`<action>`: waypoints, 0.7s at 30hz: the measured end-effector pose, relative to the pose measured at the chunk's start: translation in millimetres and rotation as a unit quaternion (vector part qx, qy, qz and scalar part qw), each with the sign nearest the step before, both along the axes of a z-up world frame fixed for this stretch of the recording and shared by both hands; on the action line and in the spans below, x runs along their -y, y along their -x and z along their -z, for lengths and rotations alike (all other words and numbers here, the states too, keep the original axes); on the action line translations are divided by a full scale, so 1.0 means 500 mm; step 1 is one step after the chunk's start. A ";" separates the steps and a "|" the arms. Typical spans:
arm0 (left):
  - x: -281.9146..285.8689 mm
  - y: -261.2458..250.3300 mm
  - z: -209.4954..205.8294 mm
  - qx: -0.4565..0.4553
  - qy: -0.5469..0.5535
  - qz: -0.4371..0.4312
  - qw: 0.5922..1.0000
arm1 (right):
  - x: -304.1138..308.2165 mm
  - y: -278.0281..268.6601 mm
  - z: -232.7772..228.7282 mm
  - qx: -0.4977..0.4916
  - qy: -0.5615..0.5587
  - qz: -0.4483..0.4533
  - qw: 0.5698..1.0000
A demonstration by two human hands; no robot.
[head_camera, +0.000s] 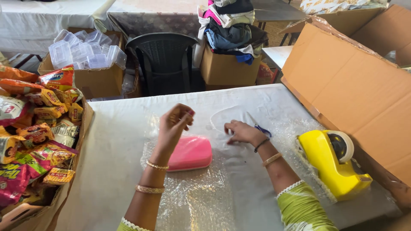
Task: The recorder is wrapping a pink plastic box in bubble wrap and securing it with tape and scissors.
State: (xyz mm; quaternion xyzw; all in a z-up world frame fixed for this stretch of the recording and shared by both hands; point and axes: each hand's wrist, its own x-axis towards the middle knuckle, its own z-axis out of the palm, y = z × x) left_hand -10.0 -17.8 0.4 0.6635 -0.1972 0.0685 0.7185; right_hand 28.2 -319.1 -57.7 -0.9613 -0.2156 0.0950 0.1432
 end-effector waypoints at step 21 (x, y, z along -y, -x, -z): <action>-0.011 0.227 -0.173 0.211 -0.315 -0.040 0.925 | -0.133 0.205 -0.283 0.125 -0.425 -0.187 0.877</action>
